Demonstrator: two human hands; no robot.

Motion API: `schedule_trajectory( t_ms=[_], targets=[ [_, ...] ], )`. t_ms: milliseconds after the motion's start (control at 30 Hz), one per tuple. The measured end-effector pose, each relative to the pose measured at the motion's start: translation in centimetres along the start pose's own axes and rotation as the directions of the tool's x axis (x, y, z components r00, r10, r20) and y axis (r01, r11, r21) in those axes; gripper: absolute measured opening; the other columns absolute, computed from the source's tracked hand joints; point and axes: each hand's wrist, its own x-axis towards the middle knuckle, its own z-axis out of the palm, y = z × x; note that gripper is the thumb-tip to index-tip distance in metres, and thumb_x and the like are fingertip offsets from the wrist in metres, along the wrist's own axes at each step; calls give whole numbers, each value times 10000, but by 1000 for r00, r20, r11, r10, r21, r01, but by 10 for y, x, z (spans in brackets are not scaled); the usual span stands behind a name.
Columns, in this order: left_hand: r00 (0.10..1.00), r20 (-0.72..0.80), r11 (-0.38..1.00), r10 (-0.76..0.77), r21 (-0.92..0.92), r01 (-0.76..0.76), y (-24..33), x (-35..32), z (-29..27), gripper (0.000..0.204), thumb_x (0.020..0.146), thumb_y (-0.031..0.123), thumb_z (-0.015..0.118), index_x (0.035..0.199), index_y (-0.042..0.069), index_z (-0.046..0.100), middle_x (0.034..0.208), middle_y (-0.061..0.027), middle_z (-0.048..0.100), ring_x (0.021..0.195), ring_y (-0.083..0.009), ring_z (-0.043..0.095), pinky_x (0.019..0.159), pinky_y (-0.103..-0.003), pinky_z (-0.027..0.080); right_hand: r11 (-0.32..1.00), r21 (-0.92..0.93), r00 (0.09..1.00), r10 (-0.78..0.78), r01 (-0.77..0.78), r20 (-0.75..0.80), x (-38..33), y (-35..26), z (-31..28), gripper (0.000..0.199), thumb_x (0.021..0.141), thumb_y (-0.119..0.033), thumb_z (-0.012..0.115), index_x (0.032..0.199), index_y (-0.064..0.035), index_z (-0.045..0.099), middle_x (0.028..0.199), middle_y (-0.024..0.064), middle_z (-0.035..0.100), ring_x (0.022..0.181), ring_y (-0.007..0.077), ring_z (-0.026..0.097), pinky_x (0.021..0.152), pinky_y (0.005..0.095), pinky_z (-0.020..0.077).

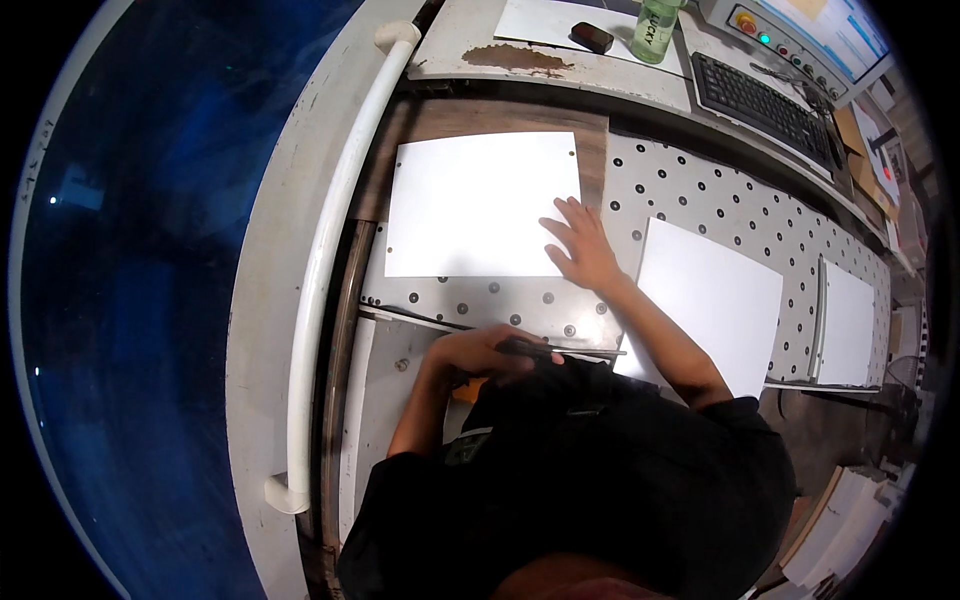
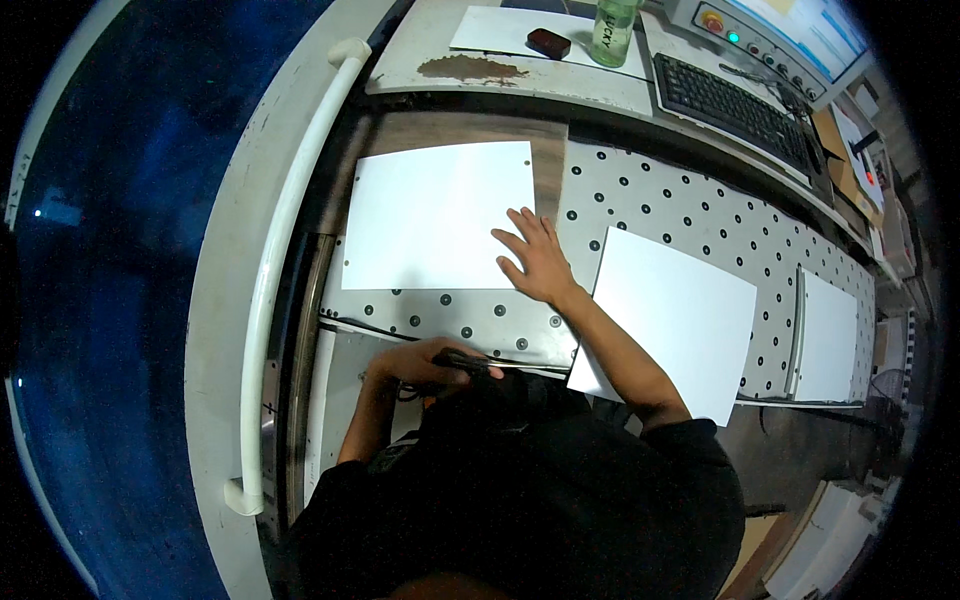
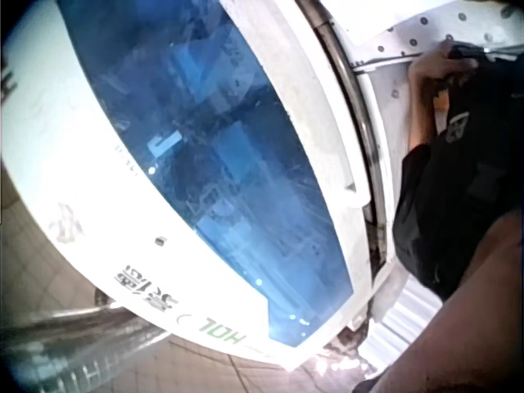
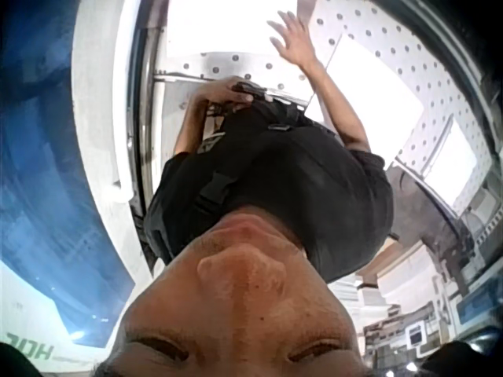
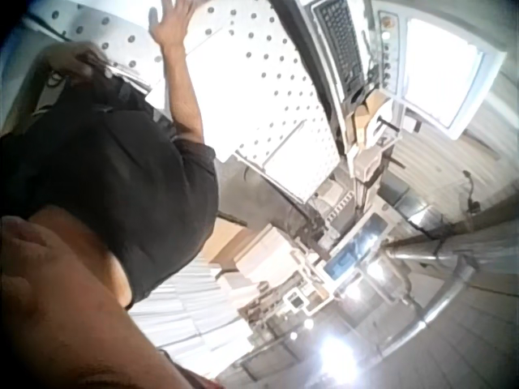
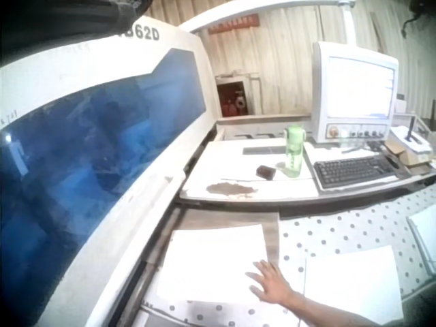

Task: The person operates a sheet cutting machine in a factory setting. They repeatedly place white rectangular sheets onto a perforated metal table, align them against a guide, and use a lever to activate the cutting mechanism. The person handles the sheets one at a time, moving them from a stack to the machine and then to a collection area.

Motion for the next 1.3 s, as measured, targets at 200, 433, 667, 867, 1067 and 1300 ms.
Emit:
schedule_trajectory(
  t_ms=[200, 433, 667, 867, 1067, 1300],
  targets=[
    [935, -352, 999, 32, 11, -31, 6, -5, 3, 426, 994, 359, 629, 1323, 89, 621, 726, 12, 562, 641, -97, 518, 593, -271, 437, 971, 156, 924, 223, -182, -312, 2, 21, 13, 347, 988, -183, 493, 1256, -19, 640, 1376, 267, 547, 1321, 476, 449, 1150, 548, 285],
    [813, -569, 987, -125, 12, 160, 21, -11, 5, 413, 995, 342, 614, 1320, 88, 610, 731, 11, 534, 684, -93, 535, 643, -283, 466, 918, 319, 905, 327, -236, -273, -2, 21, 7, 335, 987, -115, 456, 1247, -20, 645, 1337, 207, 615, 1348, 419, 467, 1176, 510, 265],
    [605, -795, 897, 49, 301, 322, 54, -55, 34, 425, 972, 331, 651, 1306, 72, 615, 926, -73, 657, 789, -167, 609, 736, -304, 500, 944, 232, 925, 290, -234, -247, -1, 24, 13, 348, 927, -68, 499, 1236, -42, 658, 1371, 193, 600, 1365, 410, 453, 1190, 507, 252],
    [-459, -624, 712, 633, 702, 27, 71, -121, 72, 538, 960, 169, 607, 1400, -56, 396, 896, -111, 632, 838, -199, 628, 796, -370, 547, 950, 206, 925, 284, -235, -251, -3, 21, 10, 349, 915, -74, 531, 1240, -42, 655, 1374, 209, 592, 1361, 413, 457, 1183, 517, 264],
    [-768, -299, 808, 567, 382, 448, 26, -176, 92, 532, 996, 150, 602, 1441, -33, 374, 981, -148, 651, 923, -230, 644, 850, -365, 532, 965, 160, 926, 246, -207, -288, -3, 21, 13, 340, 904, -87, 558, 1227, -42, 657, 1344, 216, 604, 1347, 417, 468, 1173, 528, 274],
    [-747, -317, 809, 585, 162, 565, 7, -164, 109, 787, 964, 292, 694, 1521, -30, 240, 1317, -204, 553, 1185, -305, 564, 979, -404, 496, 983, 59, 933, 182, -172, -309, -2, 22, 17, 349, 889, -77, 565, 1227, -42, 642, 1319, 224, 601, 1316, 423, 485, 1150, 528, 304]
  ],
)
